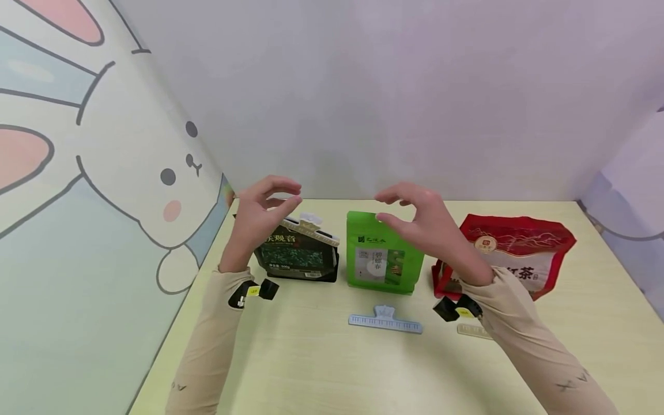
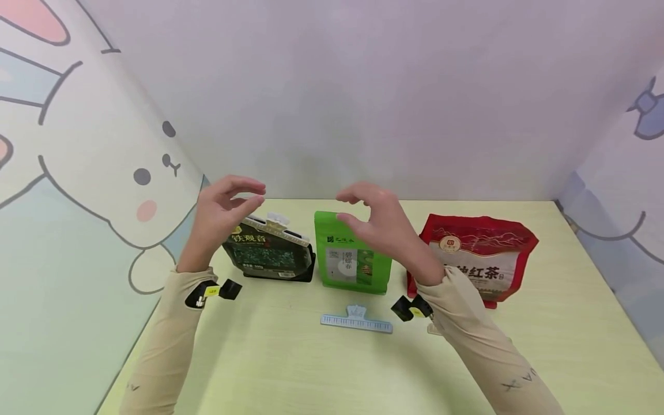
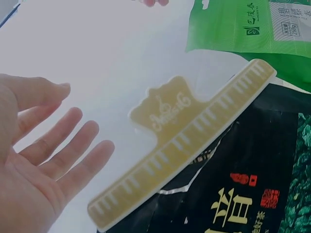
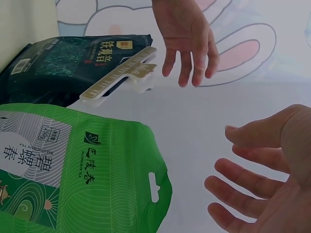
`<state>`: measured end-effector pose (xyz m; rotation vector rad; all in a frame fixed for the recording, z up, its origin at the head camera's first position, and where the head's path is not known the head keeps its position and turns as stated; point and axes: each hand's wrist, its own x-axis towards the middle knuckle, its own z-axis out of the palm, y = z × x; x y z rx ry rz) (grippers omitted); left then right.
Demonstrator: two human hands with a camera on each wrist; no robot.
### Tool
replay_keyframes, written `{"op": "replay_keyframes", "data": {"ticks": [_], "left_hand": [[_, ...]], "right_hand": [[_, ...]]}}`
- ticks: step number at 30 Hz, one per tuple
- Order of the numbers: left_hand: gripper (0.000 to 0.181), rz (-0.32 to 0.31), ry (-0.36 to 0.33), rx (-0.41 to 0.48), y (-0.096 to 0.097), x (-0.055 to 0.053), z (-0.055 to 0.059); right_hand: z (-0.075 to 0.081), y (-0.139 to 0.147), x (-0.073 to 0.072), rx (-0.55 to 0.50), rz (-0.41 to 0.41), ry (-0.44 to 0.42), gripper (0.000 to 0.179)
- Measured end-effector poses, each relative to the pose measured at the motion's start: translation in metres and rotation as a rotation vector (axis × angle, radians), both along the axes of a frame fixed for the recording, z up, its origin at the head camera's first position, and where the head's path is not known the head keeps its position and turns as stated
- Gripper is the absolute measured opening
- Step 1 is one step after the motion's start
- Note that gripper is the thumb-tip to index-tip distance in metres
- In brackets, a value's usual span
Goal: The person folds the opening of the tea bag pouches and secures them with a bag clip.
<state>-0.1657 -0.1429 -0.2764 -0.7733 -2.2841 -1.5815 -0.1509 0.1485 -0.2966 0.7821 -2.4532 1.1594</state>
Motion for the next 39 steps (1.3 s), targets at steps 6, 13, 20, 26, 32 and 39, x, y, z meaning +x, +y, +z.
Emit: {"op": "replay_keyframes", "data": {"ticks": [6,13,20,26,32,39], "left_hand": [[0.023,-0.027,-0.022,-0.001,0.006,-0.003,-0.001],[0.024,-0.058,-0.026,-0.02,0.011,-0.006,0.0],[0.024,-0.075,-0.039,-0.064,0.02,-0.005,0.004],[0.024,-0.077,-0.061,-0.11,0.028,-0.007,0.002],[0.026,-0.132,-0.073,-0.11,0.029,-0.025,-0.02],[0.024,-0.172,-0.068,-0.107,0.033,-0.032,-0.03]], "right_hand": [[-0.001,0.006,0.001,0.017,-0.008,-0.012,0.026],[0.001,0.014,0.003,0.055,-0.014,-0.043,0.025],[-0.002,0.022,0.004,0.072,-0.022,-0.044,0.024],[-0.005,0.028,0.004,0.083,-0.024,-0.035,0.024],[-0.007,0.033,0.006,0.091,-0.055,-0.061,0.026],[-0.009,0.035,0.009,0.092,-0.059,-0.087,0.028]]}}
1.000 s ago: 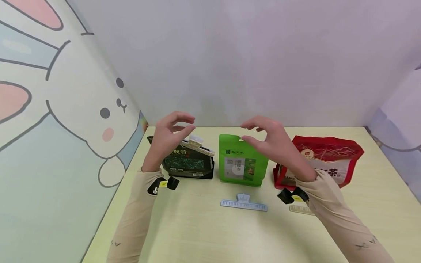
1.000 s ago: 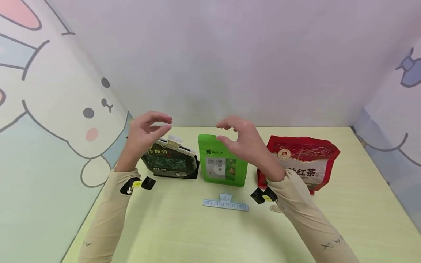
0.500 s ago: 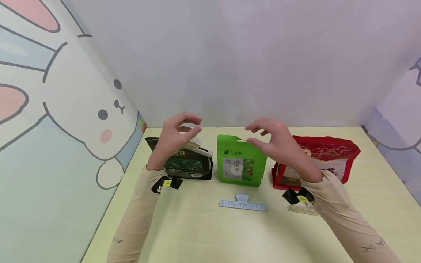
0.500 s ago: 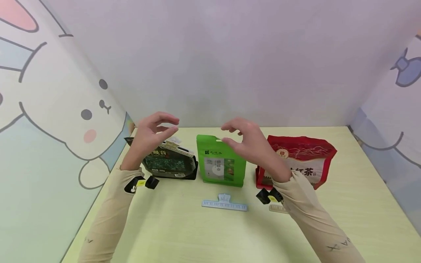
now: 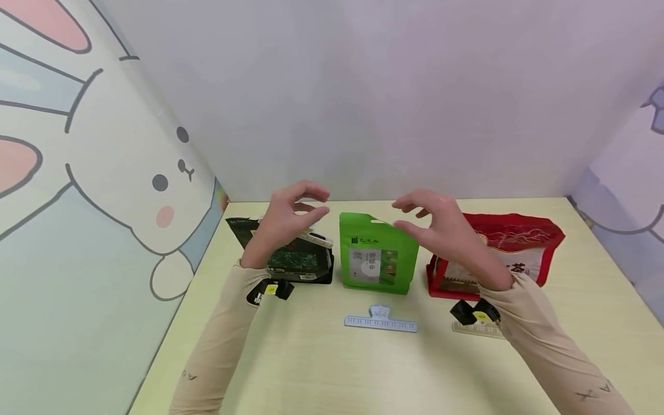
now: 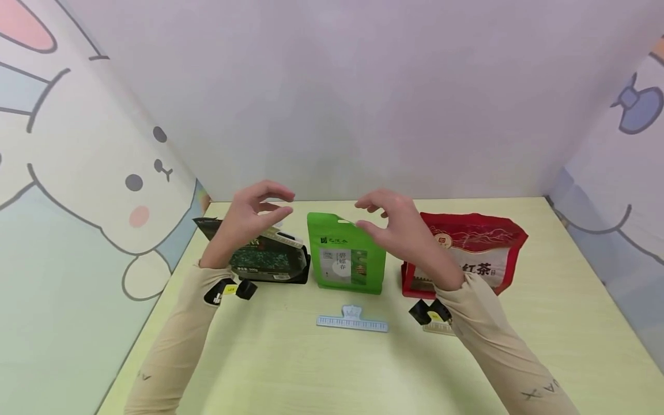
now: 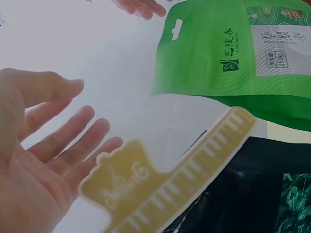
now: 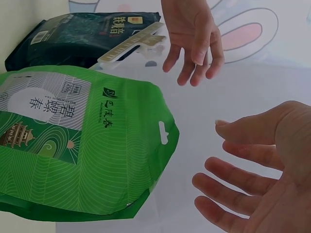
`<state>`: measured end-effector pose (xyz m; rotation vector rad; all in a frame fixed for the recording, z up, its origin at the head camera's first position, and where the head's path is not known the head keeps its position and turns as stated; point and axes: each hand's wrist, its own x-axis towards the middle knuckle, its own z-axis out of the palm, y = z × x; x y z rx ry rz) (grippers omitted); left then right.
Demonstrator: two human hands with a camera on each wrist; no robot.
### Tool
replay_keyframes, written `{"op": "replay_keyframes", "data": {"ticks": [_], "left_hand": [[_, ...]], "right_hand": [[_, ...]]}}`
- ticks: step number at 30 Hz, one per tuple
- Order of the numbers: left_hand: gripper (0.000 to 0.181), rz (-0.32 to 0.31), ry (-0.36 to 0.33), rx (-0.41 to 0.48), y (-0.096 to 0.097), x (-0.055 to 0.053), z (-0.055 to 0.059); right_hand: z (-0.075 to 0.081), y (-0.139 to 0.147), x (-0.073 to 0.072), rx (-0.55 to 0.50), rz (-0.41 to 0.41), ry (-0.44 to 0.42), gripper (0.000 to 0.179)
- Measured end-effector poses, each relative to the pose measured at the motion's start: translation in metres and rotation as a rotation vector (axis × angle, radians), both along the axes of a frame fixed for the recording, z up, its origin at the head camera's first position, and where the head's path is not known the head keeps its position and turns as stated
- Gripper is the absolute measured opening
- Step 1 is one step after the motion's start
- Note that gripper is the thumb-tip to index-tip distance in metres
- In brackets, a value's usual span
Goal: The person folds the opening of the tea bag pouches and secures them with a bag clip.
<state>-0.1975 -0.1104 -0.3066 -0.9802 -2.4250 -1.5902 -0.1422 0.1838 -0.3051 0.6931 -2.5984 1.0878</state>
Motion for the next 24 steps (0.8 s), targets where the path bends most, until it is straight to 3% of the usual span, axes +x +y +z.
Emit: {"op": "replay_keyframes", "data": {"ticks": [13,24], "left_hand": [[0.027,-0.02,-0.045,-0.077,0.017,-0.005,-0.004],[0.024,-0.067,0.005,-0.231,0.028,-0.006,0.001]], "right_hand": [[-0.015,0.002,-0.003,-0.001,0.001,-0.065,0.025],[-0.03,0.005,-0.004,0.0,-0.012,-0.11,0.026]]}}
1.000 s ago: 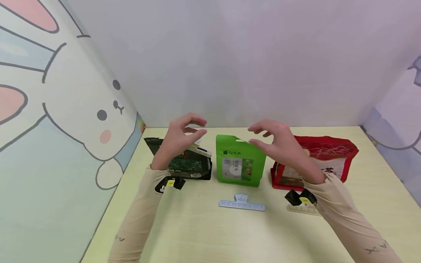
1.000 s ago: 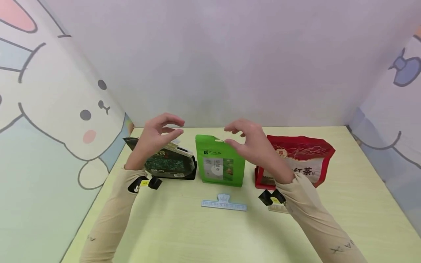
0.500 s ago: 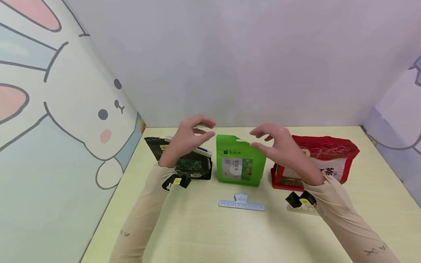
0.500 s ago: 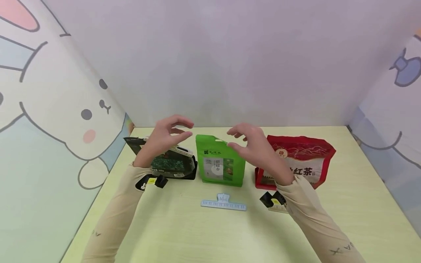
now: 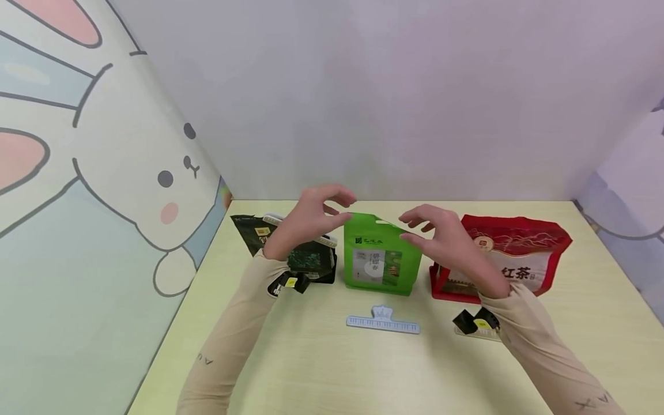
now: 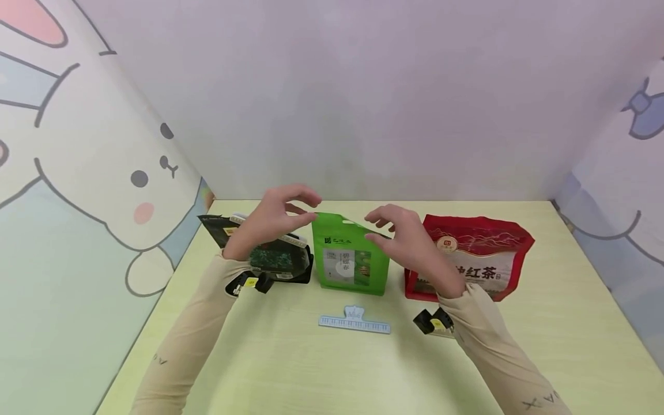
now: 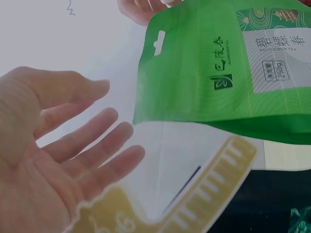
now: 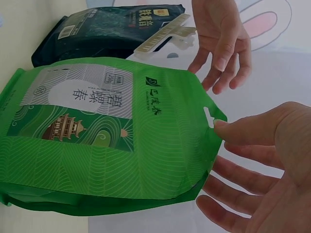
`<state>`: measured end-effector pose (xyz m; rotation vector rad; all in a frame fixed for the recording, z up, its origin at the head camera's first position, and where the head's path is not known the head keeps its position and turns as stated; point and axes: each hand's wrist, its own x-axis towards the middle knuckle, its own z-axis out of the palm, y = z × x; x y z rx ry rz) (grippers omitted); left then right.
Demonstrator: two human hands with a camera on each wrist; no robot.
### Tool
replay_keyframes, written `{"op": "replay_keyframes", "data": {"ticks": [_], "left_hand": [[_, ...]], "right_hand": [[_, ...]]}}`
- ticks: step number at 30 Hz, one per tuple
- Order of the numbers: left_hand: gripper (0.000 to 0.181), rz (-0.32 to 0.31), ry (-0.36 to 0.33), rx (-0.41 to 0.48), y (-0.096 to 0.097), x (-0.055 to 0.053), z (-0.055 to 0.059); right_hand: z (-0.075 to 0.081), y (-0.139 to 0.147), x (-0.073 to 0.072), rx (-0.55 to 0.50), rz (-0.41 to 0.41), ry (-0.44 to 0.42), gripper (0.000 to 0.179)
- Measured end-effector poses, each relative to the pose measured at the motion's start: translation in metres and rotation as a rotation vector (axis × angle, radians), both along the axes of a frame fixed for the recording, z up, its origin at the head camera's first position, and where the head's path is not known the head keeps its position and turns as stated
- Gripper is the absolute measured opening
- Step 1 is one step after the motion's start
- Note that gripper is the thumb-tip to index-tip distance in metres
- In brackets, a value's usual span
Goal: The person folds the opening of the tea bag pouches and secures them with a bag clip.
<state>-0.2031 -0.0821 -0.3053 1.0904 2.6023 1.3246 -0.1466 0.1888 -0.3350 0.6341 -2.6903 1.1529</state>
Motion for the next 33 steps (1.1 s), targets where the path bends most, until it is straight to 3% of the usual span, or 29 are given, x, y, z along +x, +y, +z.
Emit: {"op": "replay_keyframes", "data": {"ticks": [9,18,27,33], "left_hand": [[0.028,-0.043,0.016,-0.081,0.018,-0.004,-0.002],[0.031,-0.086,-0.029,-0.183,0.037,-0.007,-0.001],[0.019,-0.072,-0.069,-0.23,0.048,-0.009,-0.007],[0.015,-0.105,-0.033,-0.268,0.054,-0.01,-0.007]], "right_hand": [[-0.006,0.0,0.0,-0.019,0.001,-0.006,0.026],[-0.013,-0.004,0.001,-0.024,-0.036,0.012,0.024],[-0.024,-0.006,-0.002,-0.029,-0.064,0.1,0.022],[-0.03,-0.006,-0.001,-0.046,-0.081,0.155,0.02]]}}
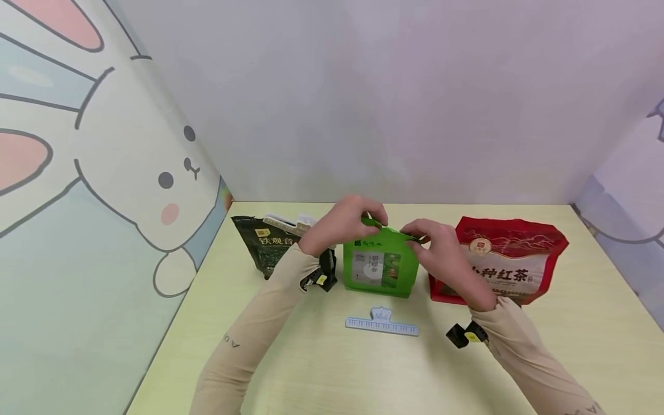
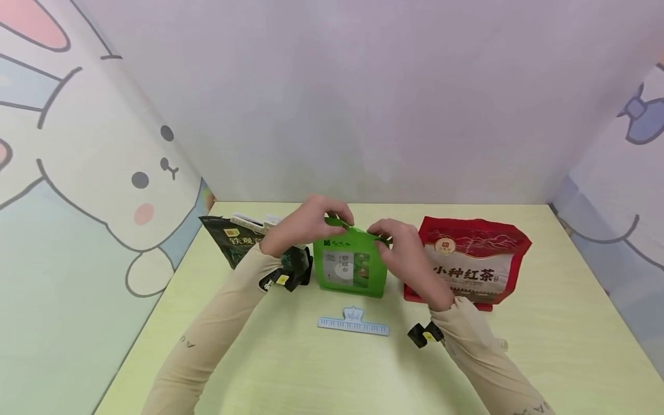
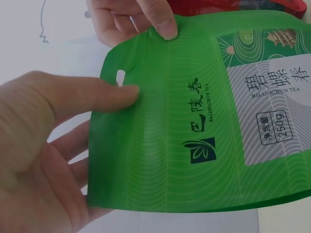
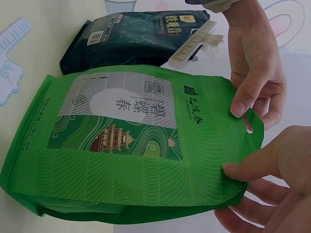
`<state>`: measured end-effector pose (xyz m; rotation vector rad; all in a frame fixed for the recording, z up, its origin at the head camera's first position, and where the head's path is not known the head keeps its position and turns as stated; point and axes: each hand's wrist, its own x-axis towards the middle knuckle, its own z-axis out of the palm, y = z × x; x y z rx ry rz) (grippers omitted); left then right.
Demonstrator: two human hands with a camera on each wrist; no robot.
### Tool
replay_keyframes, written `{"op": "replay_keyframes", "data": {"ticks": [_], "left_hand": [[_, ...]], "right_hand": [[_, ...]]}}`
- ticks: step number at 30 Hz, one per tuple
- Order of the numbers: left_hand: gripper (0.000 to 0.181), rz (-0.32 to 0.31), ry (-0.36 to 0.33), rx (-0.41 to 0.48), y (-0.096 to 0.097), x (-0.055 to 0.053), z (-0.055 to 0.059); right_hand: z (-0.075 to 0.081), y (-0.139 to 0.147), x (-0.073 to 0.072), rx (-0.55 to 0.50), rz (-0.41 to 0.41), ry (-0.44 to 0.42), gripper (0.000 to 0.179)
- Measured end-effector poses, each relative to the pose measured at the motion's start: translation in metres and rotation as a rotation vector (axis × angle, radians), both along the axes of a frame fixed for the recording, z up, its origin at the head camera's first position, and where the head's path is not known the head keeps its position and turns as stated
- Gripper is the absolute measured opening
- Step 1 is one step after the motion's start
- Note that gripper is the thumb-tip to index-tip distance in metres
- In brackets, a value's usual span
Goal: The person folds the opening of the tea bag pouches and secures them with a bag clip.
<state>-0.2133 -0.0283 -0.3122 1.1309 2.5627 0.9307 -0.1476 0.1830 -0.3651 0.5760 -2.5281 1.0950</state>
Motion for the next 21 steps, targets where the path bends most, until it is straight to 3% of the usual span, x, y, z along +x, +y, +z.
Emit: {"op": "replay_keyframes", "data": {"ticks": [8,21], "left_hand": [[0.015,-0.007,-0.015,-0.023,0.0047,-0.0022,-0.0035],[0.007,0.026,0.045,-0.153,0.0095,-0.002,-0.0012]], "right_hand": [[-0.0055,-0.0006,0.0002,-0.02,-0.002,0.022,0.023],[-0.0066,-0.0003,0.0035,-0.03,0.004,0.034,0.023]]}}
